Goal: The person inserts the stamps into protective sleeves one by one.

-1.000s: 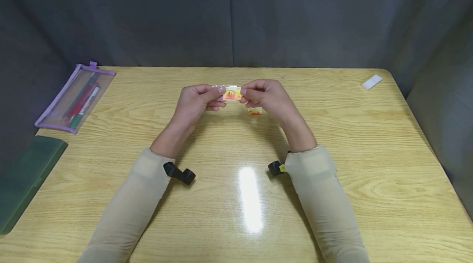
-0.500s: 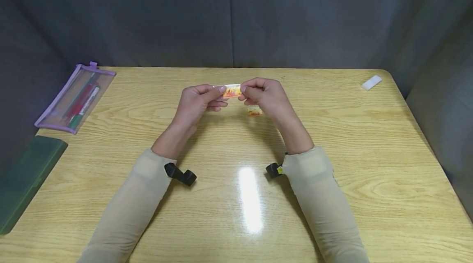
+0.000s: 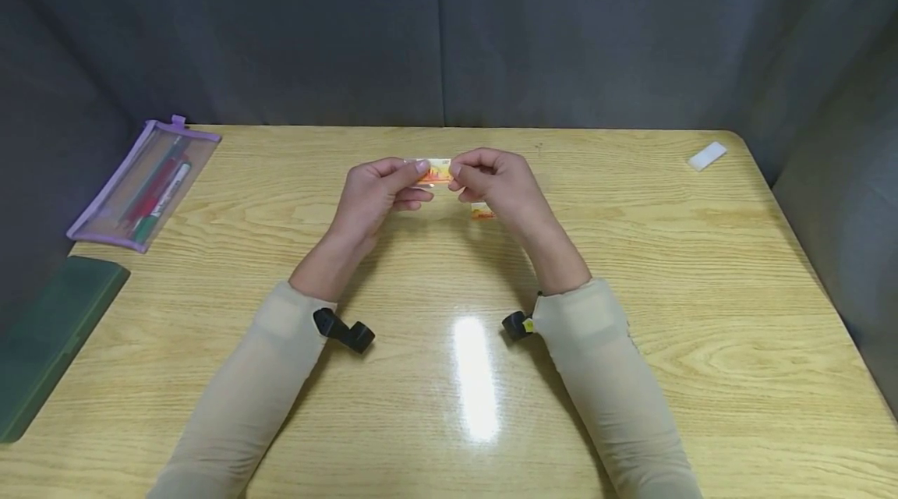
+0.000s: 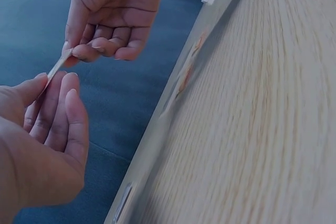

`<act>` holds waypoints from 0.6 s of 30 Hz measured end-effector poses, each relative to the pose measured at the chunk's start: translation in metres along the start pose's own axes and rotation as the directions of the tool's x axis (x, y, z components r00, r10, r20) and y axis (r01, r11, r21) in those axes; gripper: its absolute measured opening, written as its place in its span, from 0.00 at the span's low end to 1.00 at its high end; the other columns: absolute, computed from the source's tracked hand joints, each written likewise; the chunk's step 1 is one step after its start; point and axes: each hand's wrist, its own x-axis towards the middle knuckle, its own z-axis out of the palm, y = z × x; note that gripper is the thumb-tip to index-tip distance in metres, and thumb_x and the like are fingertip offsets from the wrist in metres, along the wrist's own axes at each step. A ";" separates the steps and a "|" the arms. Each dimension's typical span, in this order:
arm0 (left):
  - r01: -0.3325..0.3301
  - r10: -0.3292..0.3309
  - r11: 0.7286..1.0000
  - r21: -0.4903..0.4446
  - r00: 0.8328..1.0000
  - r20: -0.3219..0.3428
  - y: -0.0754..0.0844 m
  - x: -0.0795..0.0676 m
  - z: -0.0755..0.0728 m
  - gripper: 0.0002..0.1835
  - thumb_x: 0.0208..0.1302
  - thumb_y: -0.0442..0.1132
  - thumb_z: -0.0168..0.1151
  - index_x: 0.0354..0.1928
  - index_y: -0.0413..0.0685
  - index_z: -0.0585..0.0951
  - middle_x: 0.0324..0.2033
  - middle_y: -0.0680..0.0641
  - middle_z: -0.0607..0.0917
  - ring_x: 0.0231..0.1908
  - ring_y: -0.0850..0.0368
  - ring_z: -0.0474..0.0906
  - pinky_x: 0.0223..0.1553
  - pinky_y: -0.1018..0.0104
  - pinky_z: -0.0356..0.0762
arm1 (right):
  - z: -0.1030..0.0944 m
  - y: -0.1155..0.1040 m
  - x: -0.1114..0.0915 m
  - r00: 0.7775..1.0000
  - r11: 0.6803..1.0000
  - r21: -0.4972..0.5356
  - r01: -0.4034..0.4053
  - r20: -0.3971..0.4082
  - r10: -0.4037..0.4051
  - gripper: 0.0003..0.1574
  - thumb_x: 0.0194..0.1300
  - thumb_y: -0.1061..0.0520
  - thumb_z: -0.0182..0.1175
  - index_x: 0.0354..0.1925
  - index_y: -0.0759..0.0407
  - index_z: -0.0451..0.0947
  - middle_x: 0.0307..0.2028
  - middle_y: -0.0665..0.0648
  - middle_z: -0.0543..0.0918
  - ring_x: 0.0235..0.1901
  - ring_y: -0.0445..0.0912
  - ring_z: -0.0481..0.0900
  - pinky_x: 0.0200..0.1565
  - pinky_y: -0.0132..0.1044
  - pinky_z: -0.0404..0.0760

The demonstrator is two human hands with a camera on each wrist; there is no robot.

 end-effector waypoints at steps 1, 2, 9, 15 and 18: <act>0.000 0.000 1.000 -0.003 1.000 0.004 0.000 0.000 0.000 0.12 0.66 0.43 0.71 0.40 0.39 0.87 0.35 0.47 0.91 0.28 0.61 0.89 0.31 0.71 0.87 | -0.001 0.000 0.000 1.000 1.000 -0.006 -0.012 0.011 0.012 0.15 0.73 0.55 0.61 0.51 0.65 0.82 0.32 0.46 0.86 0.32 0.40 0.83 0.43 0.30 0.85; -0.001 0.001 1.000 -0.005 1.000 0.009 0.000 0.000 0.000 0.12 0.66 0.42 0.70 0.40 0.39 0.87 0.35 0.47 0.91 0.28 0.61 0.89 0.31 0.71 0.87 | -0.002 0.000 0.000 0.999 1.000 -0.014 -0.023 0.024 0.024 0.17 0.73 0.54 0.61 0.52 0.65 0.82 0.33 0.46 0.86 0.32 0.40 0.83 0.43 0.30 0.85; 0.003 -0.004 1.000 0.011 0.999 0.050 0.000 0.000 -0.001 0.14 0.67 0.42 0.70 0.45 0.38 0.87 0.38 0.45 0.91 0.29 0.61 0.89 0.32 0.70 0.87 | -0.007 -0.002 0.000 0.998 0.997 -0.069 -0.039 0.054 0.043 0.18 0.73 0.52 0.62 0.51 0.65 0.83 0.33 0.45 0.84 0.35 0.42 0.82 0.46 0.30 0.85; 0.034 -0.036 0.999 0.031 0.995 0.096 0.003 0.001 -0.005 0.16 0.67 0.41 0.69 0.52 0.39 0.86 0.39 0.44 0.92 0.30 0.60 0.89 0.34 0.69 0.88 | -0.011 -0.002 0.001 0.999 0.998 -0.044 -0.036 0.007 0.036 0.14 0.72 0.52 0.63 0.46 0.62 0.84 0.32 0.45 0.83 0.32 0.41 0.81 0.44 0.29 0.84; 0.035 -0.038 0.999 0.036 0.994 0.098 0.004 0.001 -0.005 0.15 0.67 0.40 0.70 0.51 0.38 0.86 0.37 0.43 0.92 0.29 0.60 0.89 0.33 0.69 0.88 | -0.012 -0.002 0.001 0.999 0.999 -0.035 -0.040 0.001 0.040 0.13 0.71 0.52 0.64 0.44 0.61 0.84 0.30 0.45 0.82 0.32 0.41 0.81 0.44 0.29 0.84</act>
